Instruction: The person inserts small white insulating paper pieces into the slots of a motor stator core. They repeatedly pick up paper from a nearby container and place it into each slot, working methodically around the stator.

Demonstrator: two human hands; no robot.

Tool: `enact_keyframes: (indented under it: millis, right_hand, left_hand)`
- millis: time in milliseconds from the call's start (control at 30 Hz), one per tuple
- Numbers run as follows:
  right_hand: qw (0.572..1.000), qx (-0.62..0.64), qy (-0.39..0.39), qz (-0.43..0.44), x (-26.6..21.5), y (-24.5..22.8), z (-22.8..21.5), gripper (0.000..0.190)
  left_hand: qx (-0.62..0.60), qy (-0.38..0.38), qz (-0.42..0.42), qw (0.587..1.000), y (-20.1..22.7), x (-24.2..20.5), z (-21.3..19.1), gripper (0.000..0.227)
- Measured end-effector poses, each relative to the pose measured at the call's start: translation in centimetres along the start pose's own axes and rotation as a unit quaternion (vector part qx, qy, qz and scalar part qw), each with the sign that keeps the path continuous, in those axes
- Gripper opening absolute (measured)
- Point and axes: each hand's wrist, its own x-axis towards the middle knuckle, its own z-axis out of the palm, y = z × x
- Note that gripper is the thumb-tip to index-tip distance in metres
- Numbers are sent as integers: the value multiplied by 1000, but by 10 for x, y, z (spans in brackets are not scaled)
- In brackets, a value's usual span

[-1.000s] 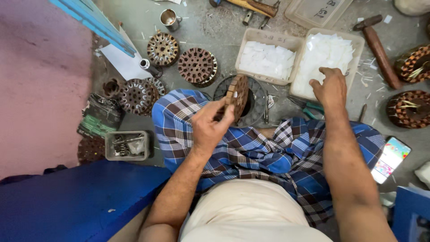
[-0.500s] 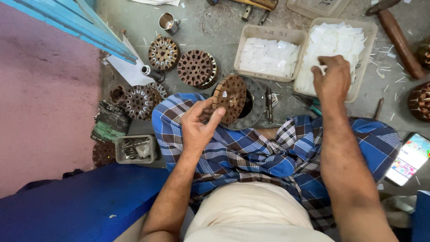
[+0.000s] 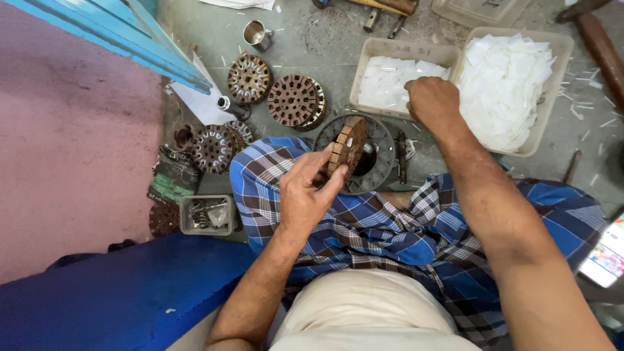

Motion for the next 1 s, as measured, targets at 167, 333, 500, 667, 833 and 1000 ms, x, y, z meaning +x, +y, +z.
enact_keyframes:
  millis: [167,333,500,667,833,1000]
  right_hand:
    - [995,-13,-81,58,14,5,13,13]
    - [998,32,-34,40,8,8,13,15]
    - [979,157,126,19,-8,-3,-17,25]
    - [912,376,156,49,-37,-31,-84,41]
    - [880,462,98,49,-94,-81,-129,48]
    - [882,450,122,61,-125,-112,-133,46]
  left_hand:
    - [1,-26,-3,1000,-4,-5,-5,38]
    - [-2,-34,-2,999,-11,-10,-4,36]
    - [-21,-40,-21,999,-13,-10,-6,42]
    - [-105,-12,-26,994,-19,-15,-6,47]
    - [-185,-2,-57,981,-27,-15,-6,42]
    - [-35,46,44,997,-18,-21,8,27]
